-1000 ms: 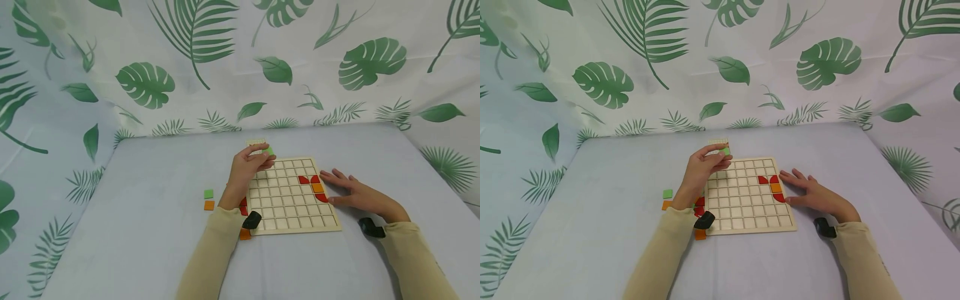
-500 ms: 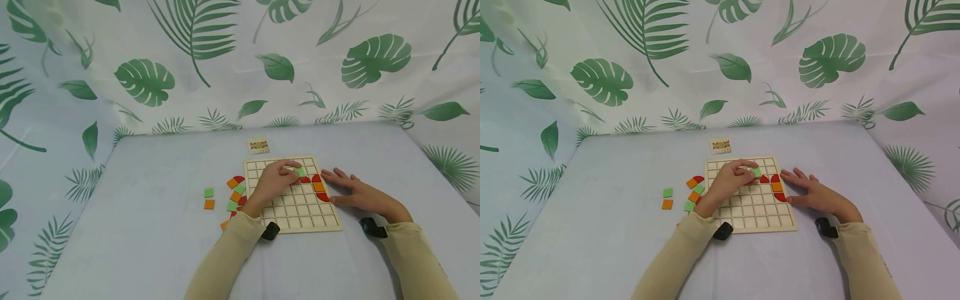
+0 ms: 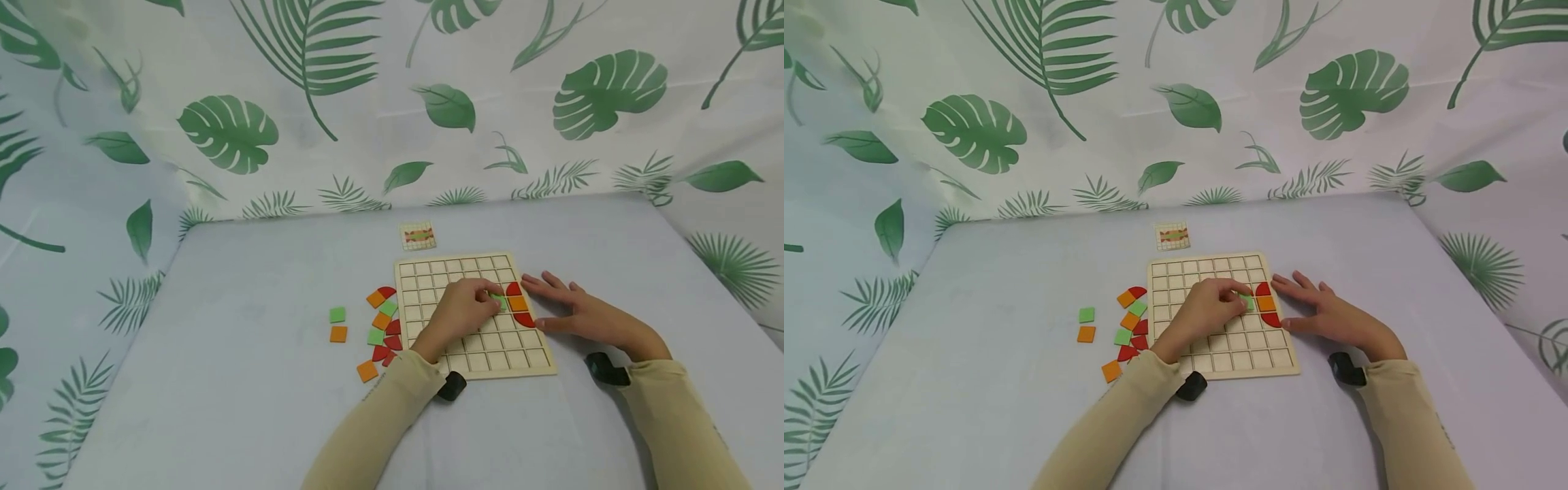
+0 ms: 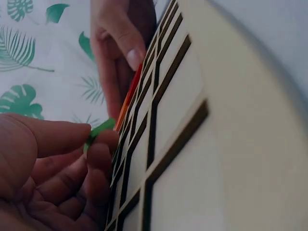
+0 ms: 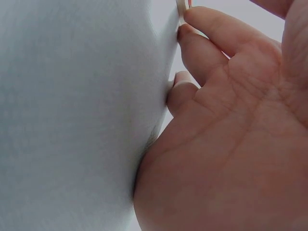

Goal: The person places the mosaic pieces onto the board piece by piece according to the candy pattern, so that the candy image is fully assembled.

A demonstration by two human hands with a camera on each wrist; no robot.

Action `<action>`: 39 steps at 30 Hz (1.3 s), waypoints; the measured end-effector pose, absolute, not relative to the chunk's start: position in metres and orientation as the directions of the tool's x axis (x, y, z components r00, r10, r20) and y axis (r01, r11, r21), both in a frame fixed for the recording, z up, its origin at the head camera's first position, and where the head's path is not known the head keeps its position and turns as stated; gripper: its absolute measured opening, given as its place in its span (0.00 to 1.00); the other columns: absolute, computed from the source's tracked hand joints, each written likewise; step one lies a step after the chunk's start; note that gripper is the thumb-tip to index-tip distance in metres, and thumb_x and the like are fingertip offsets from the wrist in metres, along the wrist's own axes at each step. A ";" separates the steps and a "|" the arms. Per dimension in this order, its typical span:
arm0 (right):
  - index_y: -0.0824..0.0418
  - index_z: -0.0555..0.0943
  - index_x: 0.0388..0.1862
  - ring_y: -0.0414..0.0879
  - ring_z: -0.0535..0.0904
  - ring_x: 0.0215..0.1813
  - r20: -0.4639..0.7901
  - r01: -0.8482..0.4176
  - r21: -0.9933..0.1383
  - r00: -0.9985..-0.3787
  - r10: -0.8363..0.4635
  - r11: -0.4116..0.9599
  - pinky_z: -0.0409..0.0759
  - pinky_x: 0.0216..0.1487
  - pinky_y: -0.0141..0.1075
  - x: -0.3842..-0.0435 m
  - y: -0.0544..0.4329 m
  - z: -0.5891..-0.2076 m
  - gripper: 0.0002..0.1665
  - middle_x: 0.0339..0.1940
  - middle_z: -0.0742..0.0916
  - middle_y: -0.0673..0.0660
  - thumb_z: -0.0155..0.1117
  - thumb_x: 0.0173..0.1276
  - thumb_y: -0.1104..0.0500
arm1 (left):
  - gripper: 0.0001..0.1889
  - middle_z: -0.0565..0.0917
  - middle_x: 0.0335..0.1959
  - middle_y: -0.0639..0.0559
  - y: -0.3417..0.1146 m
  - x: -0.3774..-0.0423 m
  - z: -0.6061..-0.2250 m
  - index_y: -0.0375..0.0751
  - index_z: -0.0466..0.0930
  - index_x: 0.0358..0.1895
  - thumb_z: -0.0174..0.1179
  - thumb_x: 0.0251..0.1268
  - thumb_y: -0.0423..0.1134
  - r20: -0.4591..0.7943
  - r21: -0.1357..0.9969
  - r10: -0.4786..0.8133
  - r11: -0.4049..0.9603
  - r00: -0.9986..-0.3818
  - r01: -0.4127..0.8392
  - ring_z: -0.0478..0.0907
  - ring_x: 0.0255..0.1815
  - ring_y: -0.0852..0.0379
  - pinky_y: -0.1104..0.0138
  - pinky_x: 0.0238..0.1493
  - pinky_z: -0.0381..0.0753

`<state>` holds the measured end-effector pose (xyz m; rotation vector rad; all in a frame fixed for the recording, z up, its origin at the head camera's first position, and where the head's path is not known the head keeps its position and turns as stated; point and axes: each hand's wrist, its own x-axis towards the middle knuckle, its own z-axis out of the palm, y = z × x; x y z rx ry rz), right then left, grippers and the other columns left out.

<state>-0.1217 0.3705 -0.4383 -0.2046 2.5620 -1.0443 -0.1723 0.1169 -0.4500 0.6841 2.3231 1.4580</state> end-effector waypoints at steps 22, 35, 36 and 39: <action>0.59 0.59 0.88 0.70 0.32 0.87 -0.281 -0.002 -0.689 -0.921 -0.270 0.725 0.22 0.77 0.68 -0.124 0.370 -0.440 0.53 0.88 0.53 0.70 0.74 0.71 0.49 | 0.11 0.77 0.26 0.62 0.129 -0.161 -0.454 0.45 0.90 0.57 0.62 0.79 0.36 0.066 0.735 0.532 0.546 -0.844 0.401 0.69 0.24 0.65 0.75 0.26 0.64; 0.59 0.59 0.88 0.71 0.32 0.87 -0.275 -0.006 -0.696 -0.921 -0.275 0.718 0.21 0.77 0.68 -0.123 0.372 -0.441 0.53 0.88 0.53 0.70 0.74 0.72 0.49 | 0.14 0.80 0.31 0.62 0.120 -0.162 -0.448 0.42 0.87 0.61 0.60 0.80 0.36 0.041 0.814 0.563 0.460 -0.825 0.354 0.73 0.30 0.65 0.75 0.34 0.72; 0.59 0.59 0.88 0.70 0.32 0.87 -0.275 -0.006 -0.698 -0.921 -0.275 0.716 0.21 0.77 0.68 -0.123 0.371 -0.441 0.53 0.88 0.53 0.70 0.74 0.72 0.49 | 0.14 0.81 0.34 0.61 0.118 -0.163 -0.447 0.42 0.87 0.61 0.60 0.81 0.36 0.028 0.834 0.572 0.439 -0.820 0.334 0.74 0.33 0.65 0.74 0.38 0.73; 0.58 0.59 0.88 0.71 0.33 0.87 -0.279 -0.001 -0.697 -0.921 -0.273 0.717 0.22 0.77 0.68 -0.123 0.371 -0.441 0.53 0.88 0.53 0.70 0.74 0.72 0.49 | 0.15 0.83 0.39 0.61 0.110 -0.166 -0.442 0.43 0.86 0.63 0.59 0.82 0.40 -0.004 0.879 0.601 0.384 -0.799 0.284 0.77 0.39 0.64 0.71 0.44 0.76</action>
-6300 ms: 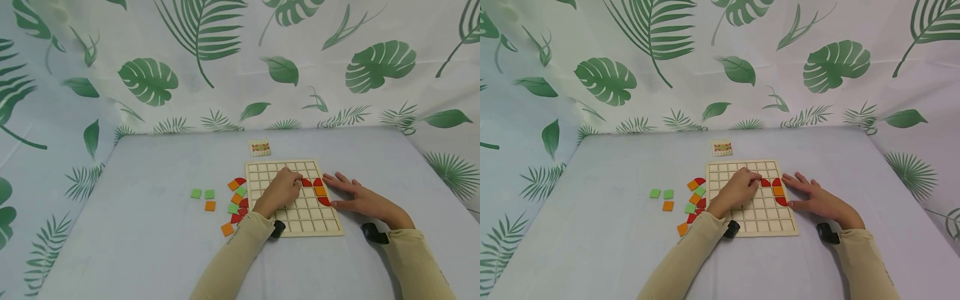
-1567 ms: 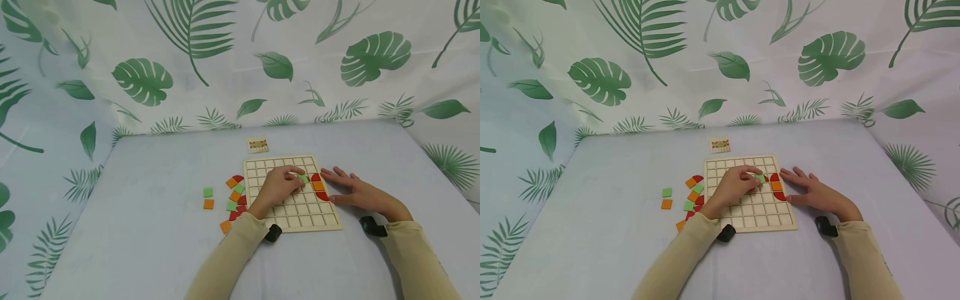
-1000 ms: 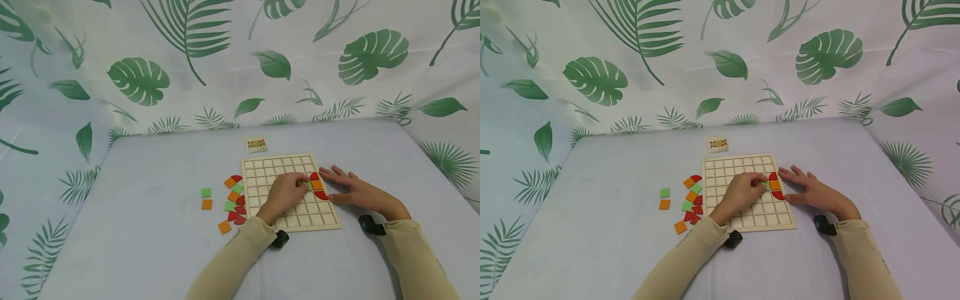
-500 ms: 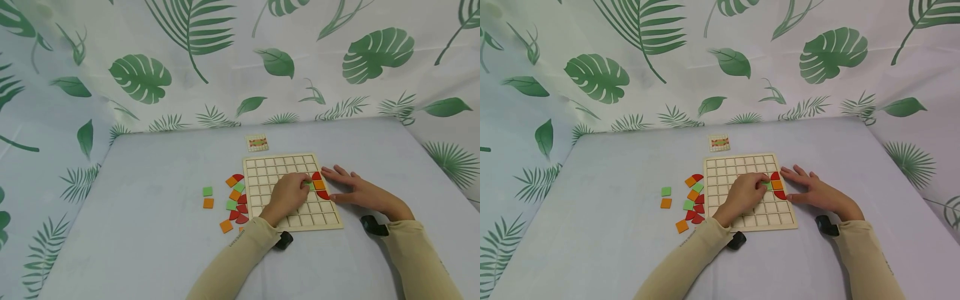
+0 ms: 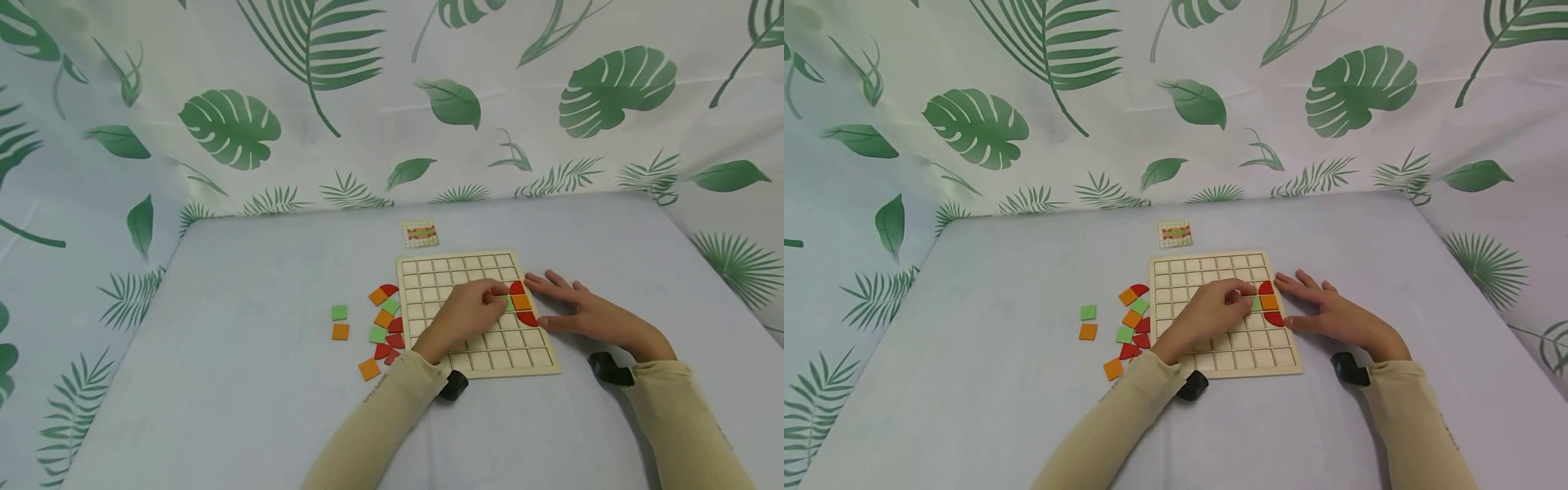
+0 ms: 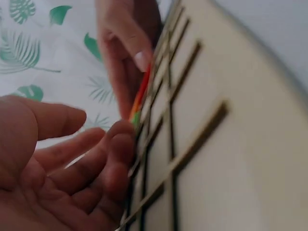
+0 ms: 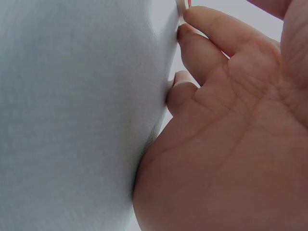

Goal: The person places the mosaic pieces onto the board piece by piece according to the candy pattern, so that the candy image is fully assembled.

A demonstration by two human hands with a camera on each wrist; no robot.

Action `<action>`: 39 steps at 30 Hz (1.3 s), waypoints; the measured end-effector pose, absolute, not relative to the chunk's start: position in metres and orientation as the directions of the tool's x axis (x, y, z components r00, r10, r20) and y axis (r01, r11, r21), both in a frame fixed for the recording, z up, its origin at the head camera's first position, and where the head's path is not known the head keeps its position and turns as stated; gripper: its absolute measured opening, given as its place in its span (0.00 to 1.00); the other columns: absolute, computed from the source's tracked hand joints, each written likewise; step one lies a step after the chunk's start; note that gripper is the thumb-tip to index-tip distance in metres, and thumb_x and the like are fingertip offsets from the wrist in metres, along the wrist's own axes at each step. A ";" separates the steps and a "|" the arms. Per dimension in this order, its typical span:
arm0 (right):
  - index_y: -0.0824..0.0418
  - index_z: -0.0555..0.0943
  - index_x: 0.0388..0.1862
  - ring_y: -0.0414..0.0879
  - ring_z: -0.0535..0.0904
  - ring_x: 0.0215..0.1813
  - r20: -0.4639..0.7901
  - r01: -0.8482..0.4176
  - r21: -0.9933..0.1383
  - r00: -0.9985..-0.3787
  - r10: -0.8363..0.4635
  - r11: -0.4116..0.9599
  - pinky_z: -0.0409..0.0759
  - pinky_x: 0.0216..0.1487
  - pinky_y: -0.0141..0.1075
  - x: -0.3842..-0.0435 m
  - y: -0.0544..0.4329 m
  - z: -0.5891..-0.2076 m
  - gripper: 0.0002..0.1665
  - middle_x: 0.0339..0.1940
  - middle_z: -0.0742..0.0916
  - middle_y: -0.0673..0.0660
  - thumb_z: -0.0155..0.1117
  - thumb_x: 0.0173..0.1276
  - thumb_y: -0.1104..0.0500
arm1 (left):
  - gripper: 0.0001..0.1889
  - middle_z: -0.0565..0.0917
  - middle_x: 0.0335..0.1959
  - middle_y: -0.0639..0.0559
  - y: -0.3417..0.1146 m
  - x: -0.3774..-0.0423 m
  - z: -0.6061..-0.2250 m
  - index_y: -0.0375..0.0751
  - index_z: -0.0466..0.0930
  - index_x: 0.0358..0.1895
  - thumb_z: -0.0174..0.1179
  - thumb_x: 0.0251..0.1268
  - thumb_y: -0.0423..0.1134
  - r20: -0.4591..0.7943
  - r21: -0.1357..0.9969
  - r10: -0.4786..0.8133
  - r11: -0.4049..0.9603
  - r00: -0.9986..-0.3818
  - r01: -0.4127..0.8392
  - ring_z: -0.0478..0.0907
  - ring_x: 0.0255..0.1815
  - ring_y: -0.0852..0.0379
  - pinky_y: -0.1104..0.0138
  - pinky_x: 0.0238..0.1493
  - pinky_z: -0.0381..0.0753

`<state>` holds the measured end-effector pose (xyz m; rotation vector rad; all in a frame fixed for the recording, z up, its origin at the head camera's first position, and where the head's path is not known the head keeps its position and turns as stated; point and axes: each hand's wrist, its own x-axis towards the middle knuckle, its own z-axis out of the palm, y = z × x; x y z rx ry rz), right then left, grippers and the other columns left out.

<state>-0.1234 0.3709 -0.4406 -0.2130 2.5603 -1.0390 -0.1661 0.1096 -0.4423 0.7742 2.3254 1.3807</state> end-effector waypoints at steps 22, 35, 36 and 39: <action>0.57 0.58 0.88 0.76 0.28 0.84 -0.295 0.027 -0.692 -0.923 -0.249 0.721 0.28 0.75 0.75 -0.121 0.373 -0.441 0.53 0.87 0.46 0.74 0.74 0.72 0.49 | 0.14 0.85 0.46 0.43 -0.011 -0.216 -0.422 0.35 0.83 0.60 0.61 0.81 0.40 -0.107 0.805 0.398 0.573 -0.911 0.155 0.81 0.33 0.51 0.61 0.38 0.81; 0.57 0.58 0.88 0.75 0.28 0.85 -0.291 0.022 -0.699 -0.922 -0.256 0.715 0.27 0.76 0.74 -0.122 0.373 -0.441 0.53 0.88 0.46 0.73 0.74 0.72 0.49 | 0.11 0.77 0.51 0.41 -0.023 -0.222 -0.431 0.35 0.81 0.49 0.68 0.74 0.38 -0.240 0.569 0.361 0.804 -0.901 0.170 0.70 0.55 0.41 0.53 0.54 0.77; 0.57 0.58 0.88 0.75 0.28 0.85 -0.292 0.023 -0.700 -0.922 -0.256 0.714 0.27 0.75 0.74 -0.122 0.373 -0.441 0.53 0.88 0.46 0.73 0.74 0.72 0.49 | 0.10 0.77 0.51 0.41 -0.023 -0.223 -0.432 0.35 0.81 0.49 0.68 0.74 0.37 -0.234 0.569 0.358 0.804 -0.904 0.171 0.70 0.55 0.41 0.53 0.54 0.77; 0.57 0.58 0.88 0.76 0.27 0.84 -0.296 0.027 -0.696 -0.921 -0.252 0.717 0.27 0.75 0.75 -0.122 0.372 -0.440 0.54 0.87 0.46 0.74 0.74 0.72 0.49 | 0.09 0.78 0.49 0.42 -0.024 -0.224 -0.433 0.35 0.82 0.49 0.67 0.75 0.36 -0.216 0.586 0.363 0.791 -0.906 0.178 0.71 0.53 0.42 0.53 0.54 0.77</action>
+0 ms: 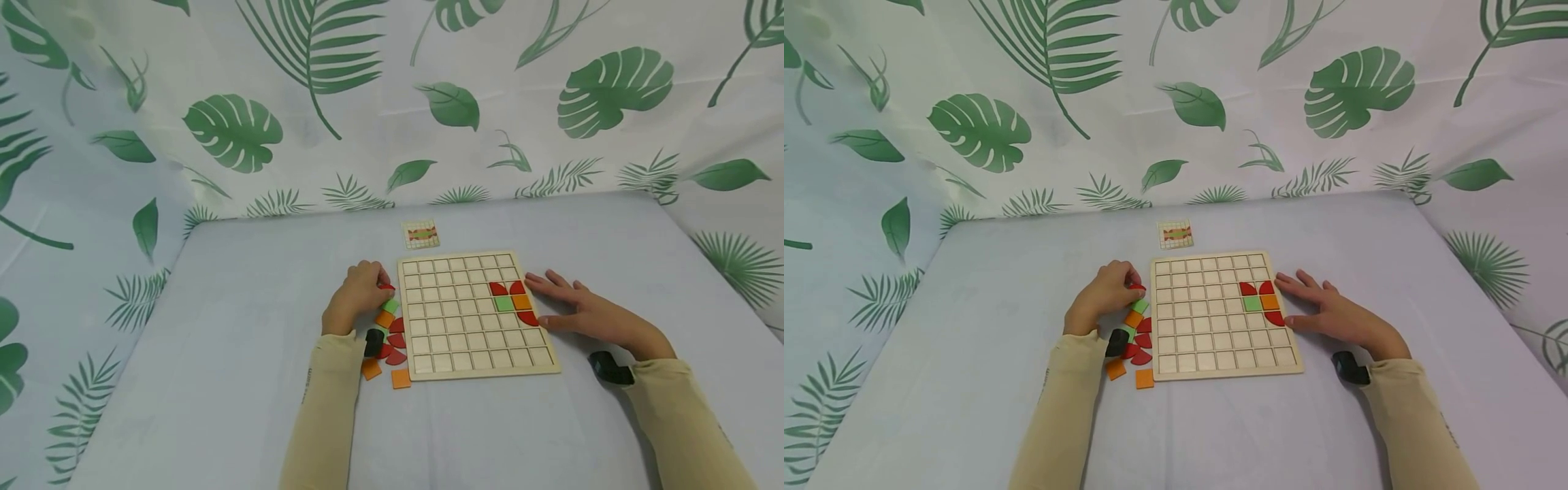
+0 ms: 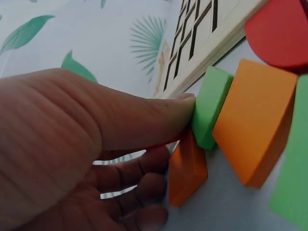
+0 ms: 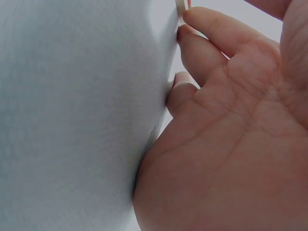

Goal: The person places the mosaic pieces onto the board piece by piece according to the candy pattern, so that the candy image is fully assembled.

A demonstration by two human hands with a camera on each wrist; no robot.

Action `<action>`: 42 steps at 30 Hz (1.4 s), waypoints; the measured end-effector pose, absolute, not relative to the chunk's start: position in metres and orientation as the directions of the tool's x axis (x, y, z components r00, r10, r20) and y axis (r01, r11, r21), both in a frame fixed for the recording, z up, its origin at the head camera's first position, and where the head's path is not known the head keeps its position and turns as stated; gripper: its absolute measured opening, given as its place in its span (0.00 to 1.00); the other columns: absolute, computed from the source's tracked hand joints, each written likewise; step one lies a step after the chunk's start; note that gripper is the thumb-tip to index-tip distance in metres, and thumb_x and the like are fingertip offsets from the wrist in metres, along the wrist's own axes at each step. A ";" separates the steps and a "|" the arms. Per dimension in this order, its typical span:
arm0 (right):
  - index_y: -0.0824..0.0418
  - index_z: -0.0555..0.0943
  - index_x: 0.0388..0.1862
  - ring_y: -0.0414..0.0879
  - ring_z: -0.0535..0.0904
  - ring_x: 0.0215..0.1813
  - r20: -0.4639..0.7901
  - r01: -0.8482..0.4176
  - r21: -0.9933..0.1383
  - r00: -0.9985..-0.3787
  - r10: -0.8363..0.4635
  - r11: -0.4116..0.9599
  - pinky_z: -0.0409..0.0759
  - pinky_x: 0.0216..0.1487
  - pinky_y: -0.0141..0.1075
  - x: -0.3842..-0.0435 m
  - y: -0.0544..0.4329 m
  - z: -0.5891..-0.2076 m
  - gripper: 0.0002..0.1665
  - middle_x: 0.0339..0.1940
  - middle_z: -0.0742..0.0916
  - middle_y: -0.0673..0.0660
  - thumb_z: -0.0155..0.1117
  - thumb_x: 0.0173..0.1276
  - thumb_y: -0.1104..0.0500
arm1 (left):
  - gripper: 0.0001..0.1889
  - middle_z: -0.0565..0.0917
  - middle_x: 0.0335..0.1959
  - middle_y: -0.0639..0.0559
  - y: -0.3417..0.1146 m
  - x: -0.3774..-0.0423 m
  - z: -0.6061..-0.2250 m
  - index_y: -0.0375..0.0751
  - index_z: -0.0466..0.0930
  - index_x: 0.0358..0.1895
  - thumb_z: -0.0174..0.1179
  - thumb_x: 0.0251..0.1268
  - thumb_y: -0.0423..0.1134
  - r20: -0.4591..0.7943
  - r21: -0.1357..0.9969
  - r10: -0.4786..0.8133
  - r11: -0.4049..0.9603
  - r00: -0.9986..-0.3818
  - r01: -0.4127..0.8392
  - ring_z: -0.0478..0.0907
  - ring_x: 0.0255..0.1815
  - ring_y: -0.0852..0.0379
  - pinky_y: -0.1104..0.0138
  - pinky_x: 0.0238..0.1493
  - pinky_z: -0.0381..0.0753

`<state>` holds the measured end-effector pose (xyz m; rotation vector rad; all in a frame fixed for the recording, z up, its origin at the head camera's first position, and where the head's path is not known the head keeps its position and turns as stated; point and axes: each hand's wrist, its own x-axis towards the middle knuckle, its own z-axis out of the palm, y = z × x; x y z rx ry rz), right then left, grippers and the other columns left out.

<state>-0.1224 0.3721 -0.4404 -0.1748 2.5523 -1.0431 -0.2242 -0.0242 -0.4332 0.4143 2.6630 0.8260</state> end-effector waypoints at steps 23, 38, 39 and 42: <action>0.56 0.57 0.89 0.77 0.26 0.84 -0.298 0.031 -0.701 -0.921 -0.252 0.713 0.29 0.73 0.78 -0.121 0.372 -0.439 0.55 0.87 0.45 0.74 0.74 0.72 0.48 | 0.17 0.92 0.48 0.45 -0.032 -0.225 -0.431 0.31 0.86 0.62 0.67 0.78 0.38 -0.079 0.994 0.382 0.097 -0.921 -0.045 0.89 0.50 0.48 0.54 0.60 0.83; 0.56 0.56 0.89 0.80 0.26 0.82 -0.306 0.035 -0.691 -0.919 -0.249 0.722 0.30 0.72 0.80 -0.121 0.369 -0.435 0.55 0.87 0.45 0.74 0.74 0.72 0.47 | 0.09 0.90 0.47 0.35 0.011 -0.214 -0.428 0.33 0.77 0.56 0.61 0.80 0.29 0.021 0.997 0.521 -0.071 -0.853 -0.019 0.89 0.51 0.37 0.56 0.62 0.82; 0.56 0.56 0.89 0.80 0.26 0.82 -0.306 0.035 -0.691 -0.919 -0.249 0.722 0.30 0.72 0.79 -0.121 0.369 -0.435 0.55 0.87 0.45 0.74 0.74 0.72 0.47 | 0.09 0.91 0.47 0.35 0.015 -0.213 -0.428 0.33 0.77 0.57 0.61 0.80 0.29 0.015 0.997 0.522 -0.072 -0.853 -0.027 0.90 0.50 0.40 0.57 0.62 0.82; 0.57 0.56 0.89 0.81 0.26 0.82 -0.307 0.036 -0.692 -0.918 -0.250 0.721 0.30 0.72 0.80 -0.121 0.369 -0.435 0.55 0.87 0.45 0.75 0.74 0.72 0.47 | 0.10 0.91 0.46 0.35 0.027 -0.209 -0.430 0.32 0.76 0.58 0.60 0.80 0.28 -0.002 0.996 0.529 -0.074 -0.849 -0.048 0.91 0.48 0.43 0.59 0.63 0.81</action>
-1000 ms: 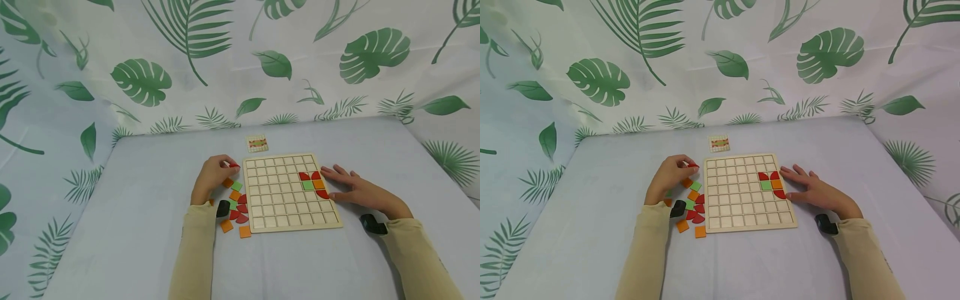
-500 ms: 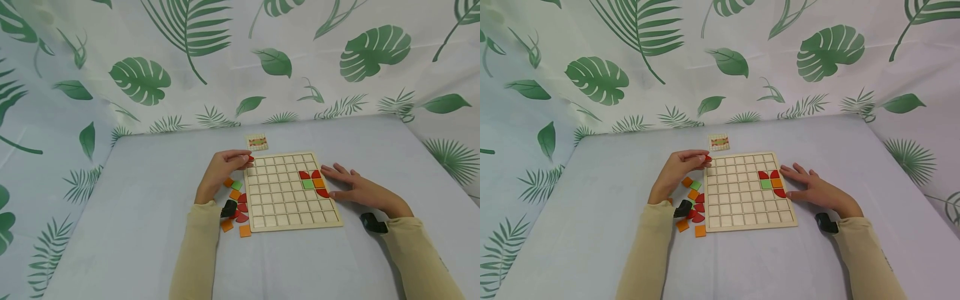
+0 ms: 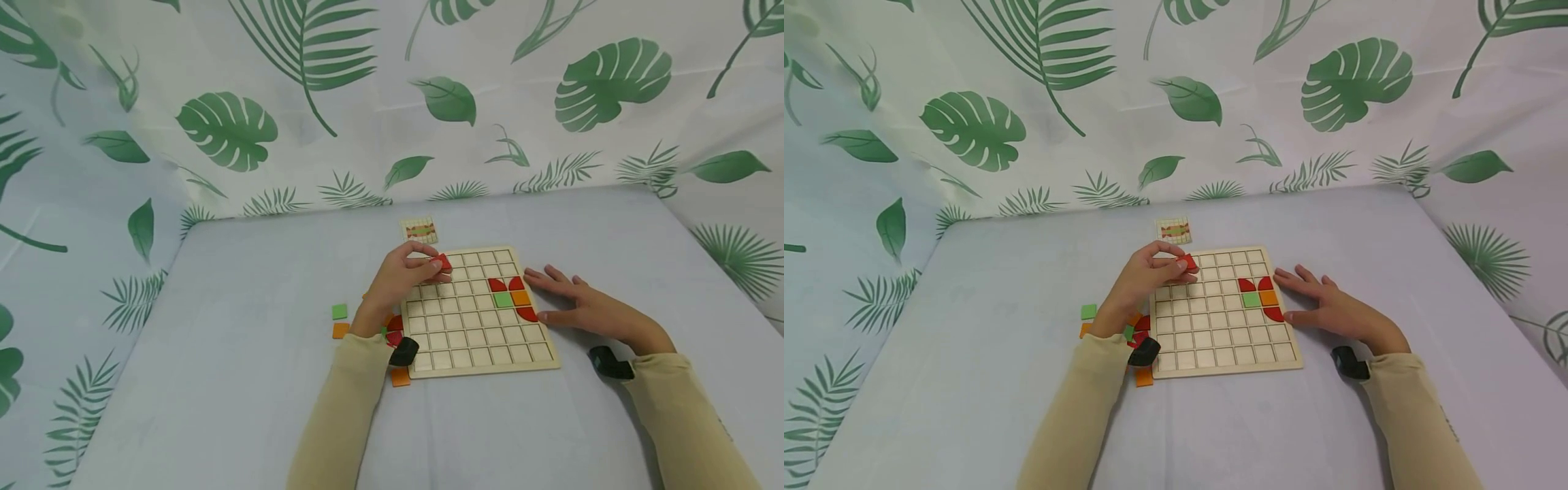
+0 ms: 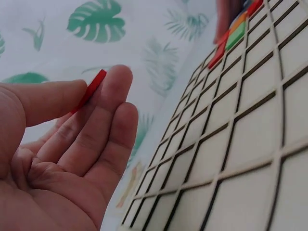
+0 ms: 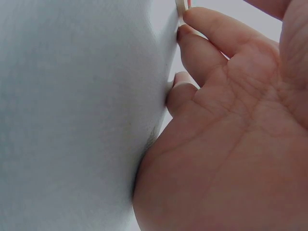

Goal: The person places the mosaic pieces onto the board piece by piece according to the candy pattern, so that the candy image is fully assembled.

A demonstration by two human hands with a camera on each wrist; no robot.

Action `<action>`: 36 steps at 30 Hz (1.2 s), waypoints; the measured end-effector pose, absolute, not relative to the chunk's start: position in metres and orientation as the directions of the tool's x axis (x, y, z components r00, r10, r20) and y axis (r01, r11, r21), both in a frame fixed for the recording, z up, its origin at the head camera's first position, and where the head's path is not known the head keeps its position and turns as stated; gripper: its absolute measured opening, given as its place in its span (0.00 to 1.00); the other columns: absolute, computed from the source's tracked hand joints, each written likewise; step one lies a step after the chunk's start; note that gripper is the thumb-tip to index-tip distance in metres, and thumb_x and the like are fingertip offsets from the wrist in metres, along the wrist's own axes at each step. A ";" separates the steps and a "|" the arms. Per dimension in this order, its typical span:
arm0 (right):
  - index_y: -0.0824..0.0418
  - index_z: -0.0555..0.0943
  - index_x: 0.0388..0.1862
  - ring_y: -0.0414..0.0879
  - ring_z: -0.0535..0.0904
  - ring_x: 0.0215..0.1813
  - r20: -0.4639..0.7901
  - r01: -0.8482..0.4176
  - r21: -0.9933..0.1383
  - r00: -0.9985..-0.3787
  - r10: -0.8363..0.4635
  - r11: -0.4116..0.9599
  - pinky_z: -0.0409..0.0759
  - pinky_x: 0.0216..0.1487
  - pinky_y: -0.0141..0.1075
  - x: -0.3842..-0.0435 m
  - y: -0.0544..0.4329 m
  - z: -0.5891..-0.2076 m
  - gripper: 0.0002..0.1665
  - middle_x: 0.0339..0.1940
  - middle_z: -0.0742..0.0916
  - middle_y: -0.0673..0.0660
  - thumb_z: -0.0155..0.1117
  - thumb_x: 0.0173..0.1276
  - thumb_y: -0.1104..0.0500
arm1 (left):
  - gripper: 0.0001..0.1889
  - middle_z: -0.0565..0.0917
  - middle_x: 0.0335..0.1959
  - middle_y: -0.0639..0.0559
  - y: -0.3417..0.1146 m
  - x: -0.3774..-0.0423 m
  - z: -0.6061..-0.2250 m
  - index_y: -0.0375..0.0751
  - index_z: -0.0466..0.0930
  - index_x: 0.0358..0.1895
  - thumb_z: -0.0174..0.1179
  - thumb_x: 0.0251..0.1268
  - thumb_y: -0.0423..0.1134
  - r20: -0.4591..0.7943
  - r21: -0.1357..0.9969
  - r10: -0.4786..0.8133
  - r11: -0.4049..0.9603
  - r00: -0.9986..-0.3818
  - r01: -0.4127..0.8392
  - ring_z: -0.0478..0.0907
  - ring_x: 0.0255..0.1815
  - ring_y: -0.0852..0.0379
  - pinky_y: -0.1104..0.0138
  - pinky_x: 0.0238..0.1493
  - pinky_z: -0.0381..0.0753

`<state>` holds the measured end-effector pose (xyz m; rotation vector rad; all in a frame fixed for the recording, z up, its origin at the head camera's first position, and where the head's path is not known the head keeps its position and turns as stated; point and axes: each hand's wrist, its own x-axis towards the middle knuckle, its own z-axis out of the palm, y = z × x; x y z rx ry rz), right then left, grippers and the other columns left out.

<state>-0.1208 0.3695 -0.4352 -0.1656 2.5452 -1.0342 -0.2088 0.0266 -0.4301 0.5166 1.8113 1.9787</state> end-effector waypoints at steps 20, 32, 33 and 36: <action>0.59 0.57 0.88 0.75 0.29 0.85 -0.297 0.017 -0.689 -0.919 -0.260 0.725 0.26 0.76 0.74 -0.123 0.371 -0.437 0.53 0.87 0.46 0.74 0.73 0.73 0.50 | 0.10 0.89 0.42 0.41 0.062 -0.189 -0.435 0.31 0.81 0.57 0.59 0.78 0.24 -0.102 0.982 0.532 -0.082 -0.841 -0.170 0.90 0.49 0.38 0.59 0.58 0.85; 0.59 0.58 0.88 0.73 0.29 0.86 -0.312 0.033 -0.689 -0.915 -0.255 0.724 0.25 0.76 0.72 -0.123 0.370 -0.436 0.53 0.88 0.47 0.73 0.73 0.73 0.49 | 0.13 0.87 0.40 0.42 0.077 -0.184 -0.440 0.26 0.75 0.58 0.63 0.76 0.24 -0.124 0.983 0.537 -0.049 -0.834 -0.177 0.91 0.46 0.40 0.58 0.52 0.88; 0.59 0.58 0.88 0.73 0.30 0.86 -0.307 0.027 -0.692 -0.915 -0.260 0.722 0.25 0.77 0.72 -0.123 0.370 -0.436 0.53 0.88 0.47 0.73 0.73 0.73 0.49 | 0.11 0.87 0.39 0.42 0.077 -0.183 -0.440 0.28 0.76 0.56 0.64 0.76 0.24 -0.118 0.984 0.539 -0.048 -0.834 -0.170 0.91 0.45 0.40 0.58 0.51 0.88; 0.59 0.58 0.88 0.71 0.31 0.86 -0.301 0.019 -0.692 -0.916 -0.264 0.722 0.24 0.78 0.69 -0.123 0.371 -0.436 0.52 0.88 0.48 0.71 0.73 0.73 0.48 | 0.06 0.89 0.37 0.44 0.077 -0.183 -0.441 0.33 0.80 0.49 0.66 0.75 0.26 -0.103 0.992 0.532 -0.002 -0.841 -0.123 0.90 0.41 0.46 0.64 0.47 0.87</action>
